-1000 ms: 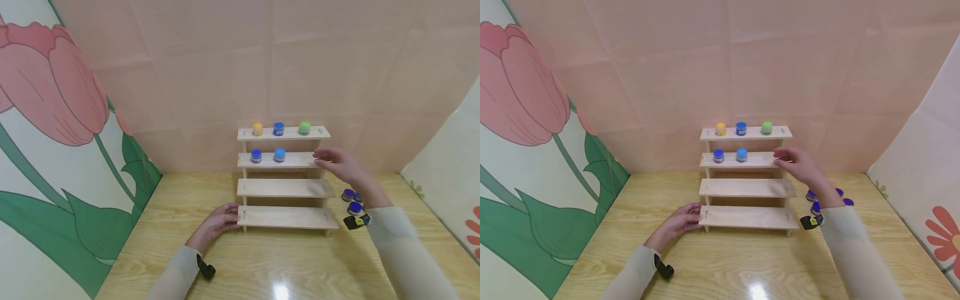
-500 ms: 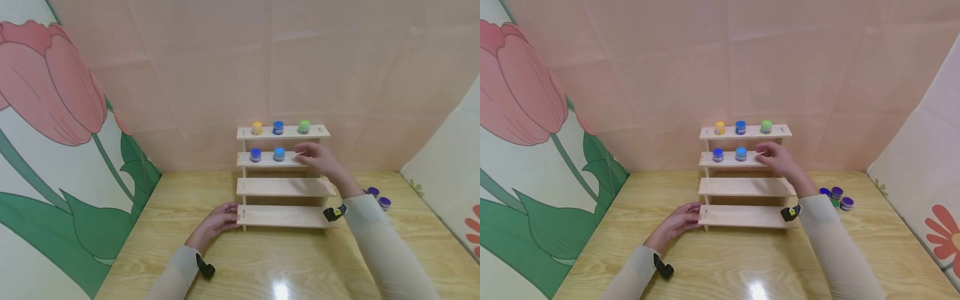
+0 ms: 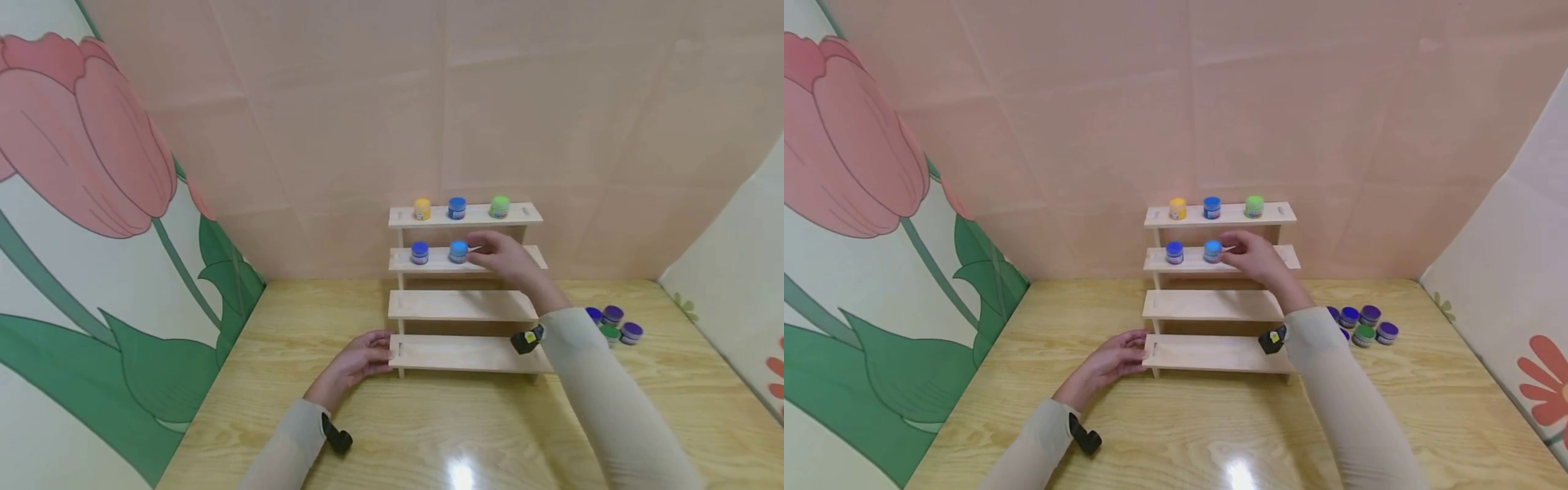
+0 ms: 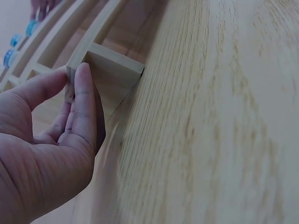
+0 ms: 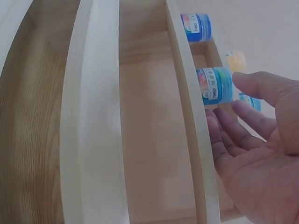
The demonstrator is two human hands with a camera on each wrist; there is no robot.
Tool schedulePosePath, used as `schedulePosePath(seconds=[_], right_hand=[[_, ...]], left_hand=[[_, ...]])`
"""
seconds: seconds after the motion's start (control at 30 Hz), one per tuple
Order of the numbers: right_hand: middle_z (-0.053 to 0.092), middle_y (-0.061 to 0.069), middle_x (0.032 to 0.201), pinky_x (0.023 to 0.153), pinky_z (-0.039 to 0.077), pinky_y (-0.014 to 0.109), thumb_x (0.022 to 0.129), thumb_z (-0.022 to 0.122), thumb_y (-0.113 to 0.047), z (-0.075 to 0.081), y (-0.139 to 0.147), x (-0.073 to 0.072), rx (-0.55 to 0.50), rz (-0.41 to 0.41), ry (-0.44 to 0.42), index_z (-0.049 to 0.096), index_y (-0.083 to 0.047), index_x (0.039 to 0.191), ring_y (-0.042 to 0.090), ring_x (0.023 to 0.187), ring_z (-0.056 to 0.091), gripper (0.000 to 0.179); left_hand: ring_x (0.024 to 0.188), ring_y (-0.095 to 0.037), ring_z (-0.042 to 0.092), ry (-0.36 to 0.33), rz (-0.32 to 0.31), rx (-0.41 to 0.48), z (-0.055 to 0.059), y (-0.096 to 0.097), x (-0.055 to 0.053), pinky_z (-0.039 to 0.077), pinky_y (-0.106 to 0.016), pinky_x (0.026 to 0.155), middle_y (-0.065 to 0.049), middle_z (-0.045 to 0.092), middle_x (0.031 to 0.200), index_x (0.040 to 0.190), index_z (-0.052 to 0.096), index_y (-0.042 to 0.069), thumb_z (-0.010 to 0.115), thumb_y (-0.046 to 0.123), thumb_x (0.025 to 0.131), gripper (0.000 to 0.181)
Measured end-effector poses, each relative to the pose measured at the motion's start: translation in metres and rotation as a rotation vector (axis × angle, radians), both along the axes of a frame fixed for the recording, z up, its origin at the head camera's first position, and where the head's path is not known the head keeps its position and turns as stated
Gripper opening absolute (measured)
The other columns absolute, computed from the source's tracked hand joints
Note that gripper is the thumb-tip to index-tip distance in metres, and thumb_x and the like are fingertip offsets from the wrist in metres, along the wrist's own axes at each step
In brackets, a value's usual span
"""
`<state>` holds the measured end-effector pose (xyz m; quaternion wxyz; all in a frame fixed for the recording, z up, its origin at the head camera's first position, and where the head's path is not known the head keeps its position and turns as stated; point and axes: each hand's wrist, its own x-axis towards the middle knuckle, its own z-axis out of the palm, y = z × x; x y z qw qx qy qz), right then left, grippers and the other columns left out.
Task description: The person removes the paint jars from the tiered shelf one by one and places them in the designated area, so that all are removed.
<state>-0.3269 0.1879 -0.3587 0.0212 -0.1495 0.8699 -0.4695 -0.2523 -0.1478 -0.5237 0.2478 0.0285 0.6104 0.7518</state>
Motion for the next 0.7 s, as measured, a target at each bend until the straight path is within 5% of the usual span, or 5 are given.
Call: schedulePosePath(seconds=[0.7], right_hand=[[0.057,0.02,0.131,0.107,0.046,0.052,0.096,0.071,-0.019,-0.002,-0.023,-0.013,0.136,-0.082,0.001,0.054,-0.004,0.141,0.036,0.12,0.052,0.05]], left_hand=[[0.092,-0.019,0.066,0.0,0.019,-0.01,-0.001,0.001,0.0,0.062,-0.028,0.074,-0.012,0.058,0.128,0.146,0.046,-0.002,0.063,-0.006,0.093,0.056]])
